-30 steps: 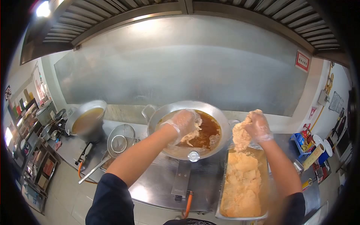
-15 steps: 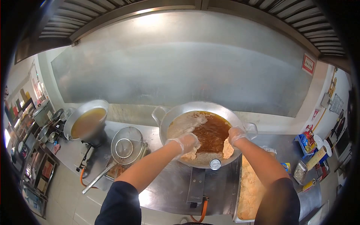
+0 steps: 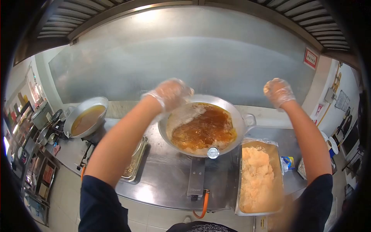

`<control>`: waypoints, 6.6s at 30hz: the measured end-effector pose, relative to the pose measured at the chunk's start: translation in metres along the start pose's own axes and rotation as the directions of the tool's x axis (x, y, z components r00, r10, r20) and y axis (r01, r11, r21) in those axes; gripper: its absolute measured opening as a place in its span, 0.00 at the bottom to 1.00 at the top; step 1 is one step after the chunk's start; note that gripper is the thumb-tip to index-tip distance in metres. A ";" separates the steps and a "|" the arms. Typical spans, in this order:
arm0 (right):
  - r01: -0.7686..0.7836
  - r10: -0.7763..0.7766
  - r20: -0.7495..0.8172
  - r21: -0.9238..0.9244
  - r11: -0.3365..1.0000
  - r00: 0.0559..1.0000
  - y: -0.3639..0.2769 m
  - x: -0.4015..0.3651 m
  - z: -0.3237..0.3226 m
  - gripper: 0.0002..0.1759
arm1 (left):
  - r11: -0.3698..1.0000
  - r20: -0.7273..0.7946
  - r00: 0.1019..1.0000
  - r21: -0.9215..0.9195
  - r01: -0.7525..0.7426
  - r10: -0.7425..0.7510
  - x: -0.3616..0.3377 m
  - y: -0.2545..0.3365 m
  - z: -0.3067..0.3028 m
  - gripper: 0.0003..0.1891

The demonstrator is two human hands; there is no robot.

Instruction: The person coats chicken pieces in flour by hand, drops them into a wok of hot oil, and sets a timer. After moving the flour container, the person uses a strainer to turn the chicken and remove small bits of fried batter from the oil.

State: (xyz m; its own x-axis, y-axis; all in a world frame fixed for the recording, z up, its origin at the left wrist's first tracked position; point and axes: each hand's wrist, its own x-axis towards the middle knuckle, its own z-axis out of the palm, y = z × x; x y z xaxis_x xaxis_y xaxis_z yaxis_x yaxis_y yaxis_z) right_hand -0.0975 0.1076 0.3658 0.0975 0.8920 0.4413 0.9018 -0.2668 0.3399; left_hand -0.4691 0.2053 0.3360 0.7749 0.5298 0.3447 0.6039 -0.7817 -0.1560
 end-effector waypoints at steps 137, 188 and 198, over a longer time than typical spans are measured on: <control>0.110 -0.398 0.564 0.474 0.873 0.724 0.102 -0.265 0.465 0.12 | 0.899 0.649 0.708 -0.083 0.430 -0.279 0.079 0.425 0.454 0.24; 0.117 -0.100 -0.069 0.759 0.640 0.993 0.156 -0.330 0.397 0.07 | 0.983 0.443 0.886 -0.172 -0.067 0.138 0.069 0.460 0.288 0.08; 0.062 -0.093 -0.011 0.822 0.567 0.996 0.156 -0.345 0.387 0.09 | 0.990 0.363 0.931 -0.141 0.028 0.026 0.039 0.458 0.353 0.10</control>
State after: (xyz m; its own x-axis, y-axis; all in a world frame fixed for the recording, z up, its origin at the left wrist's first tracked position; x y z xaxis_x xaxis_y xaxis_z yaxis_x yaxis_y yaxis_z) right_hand 0.1721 -0.1004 -0.0548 0.0090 0.9089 0.4170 0.8629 0.2036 -0.4625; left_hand -0.0958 -0.0157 -0.0490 0.8051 0.5929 -0.0188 0.5927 -0.8053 -0.0146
